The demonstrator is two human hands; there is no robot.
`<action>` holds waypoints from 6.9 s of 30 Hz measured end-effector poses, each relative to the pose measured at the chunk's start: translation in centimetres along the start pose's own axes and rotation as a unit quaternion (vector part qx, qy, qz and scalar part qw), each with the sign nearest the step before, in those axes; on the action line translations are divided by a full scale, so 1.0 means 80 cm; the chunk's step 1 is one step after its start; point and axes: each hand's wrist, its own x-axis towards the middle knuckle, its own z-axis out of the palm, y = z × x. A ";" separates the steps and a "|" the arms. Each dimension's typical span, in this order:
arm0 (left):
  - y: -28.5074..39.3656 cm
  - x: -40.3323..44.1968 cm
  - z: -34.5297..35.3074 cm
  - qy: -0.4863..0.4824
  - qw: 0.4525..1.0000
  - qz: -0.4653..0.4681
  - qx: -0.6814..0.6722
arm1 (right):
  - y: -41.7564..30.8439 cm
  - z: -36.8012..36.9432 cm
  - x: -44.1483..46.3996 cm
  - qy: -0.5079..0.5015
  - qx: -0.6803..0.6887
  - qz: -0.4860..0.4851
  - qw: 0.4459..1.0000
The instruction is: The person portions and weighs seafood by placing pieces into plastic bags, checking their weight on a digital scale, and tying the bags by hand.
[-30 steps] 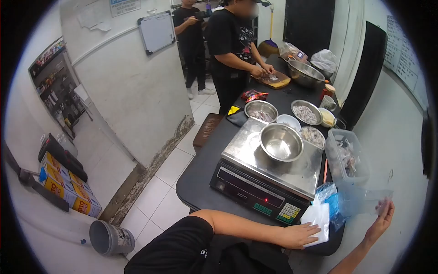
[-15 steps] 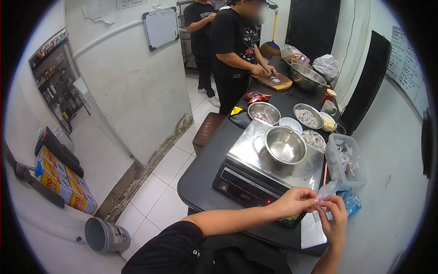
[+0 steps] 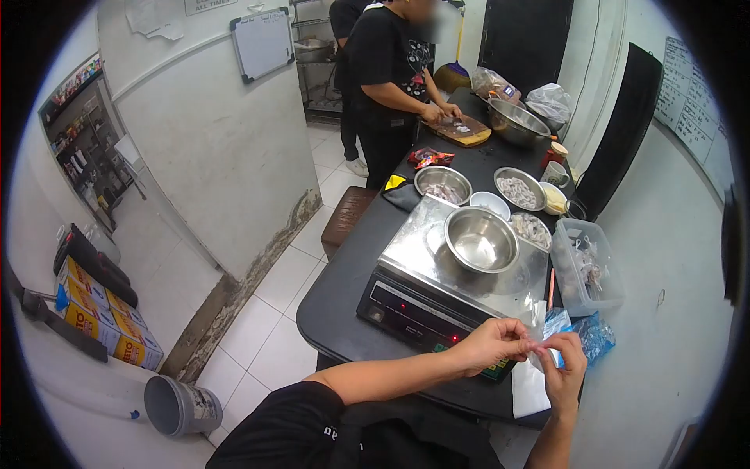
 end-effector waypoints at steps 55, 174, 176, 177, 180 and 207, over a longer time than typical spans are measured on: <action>0.067 -0.032 -0.038 0.144 0.977 0.153 -0.018 | 0.027 0.066 -0.005 -0.048 0.459 0.275 0.843; 0.186 0.055 -0.108 0.286 0.652 0.227 0.665 | 0.181 -0.019 0.403 -0.192 0.163 0.109 0.961; 0.186 0.054 -0.104 0.270 0.688 0.218 0.637 | 0.146 -0.026 0.400 -0.209 0.169 0.097 0.958; 0.185 0.054 -0.104 0.275 0.686 0.217 0.638 | 0.132 -0.027 0.398 -0.221 0.172 0.087 0.956; 0.180 0.053 -0.114 0.258 0.662 0.229 0.666 | 0.091 -0.009 0.381 -0.253 0.222 0.083 0.938; 0.194 0.042 -0.088 0.275 0.626 0.205 0.700 | 0.299 0.114 0.334 -0.261 -0.271 0.028 0.926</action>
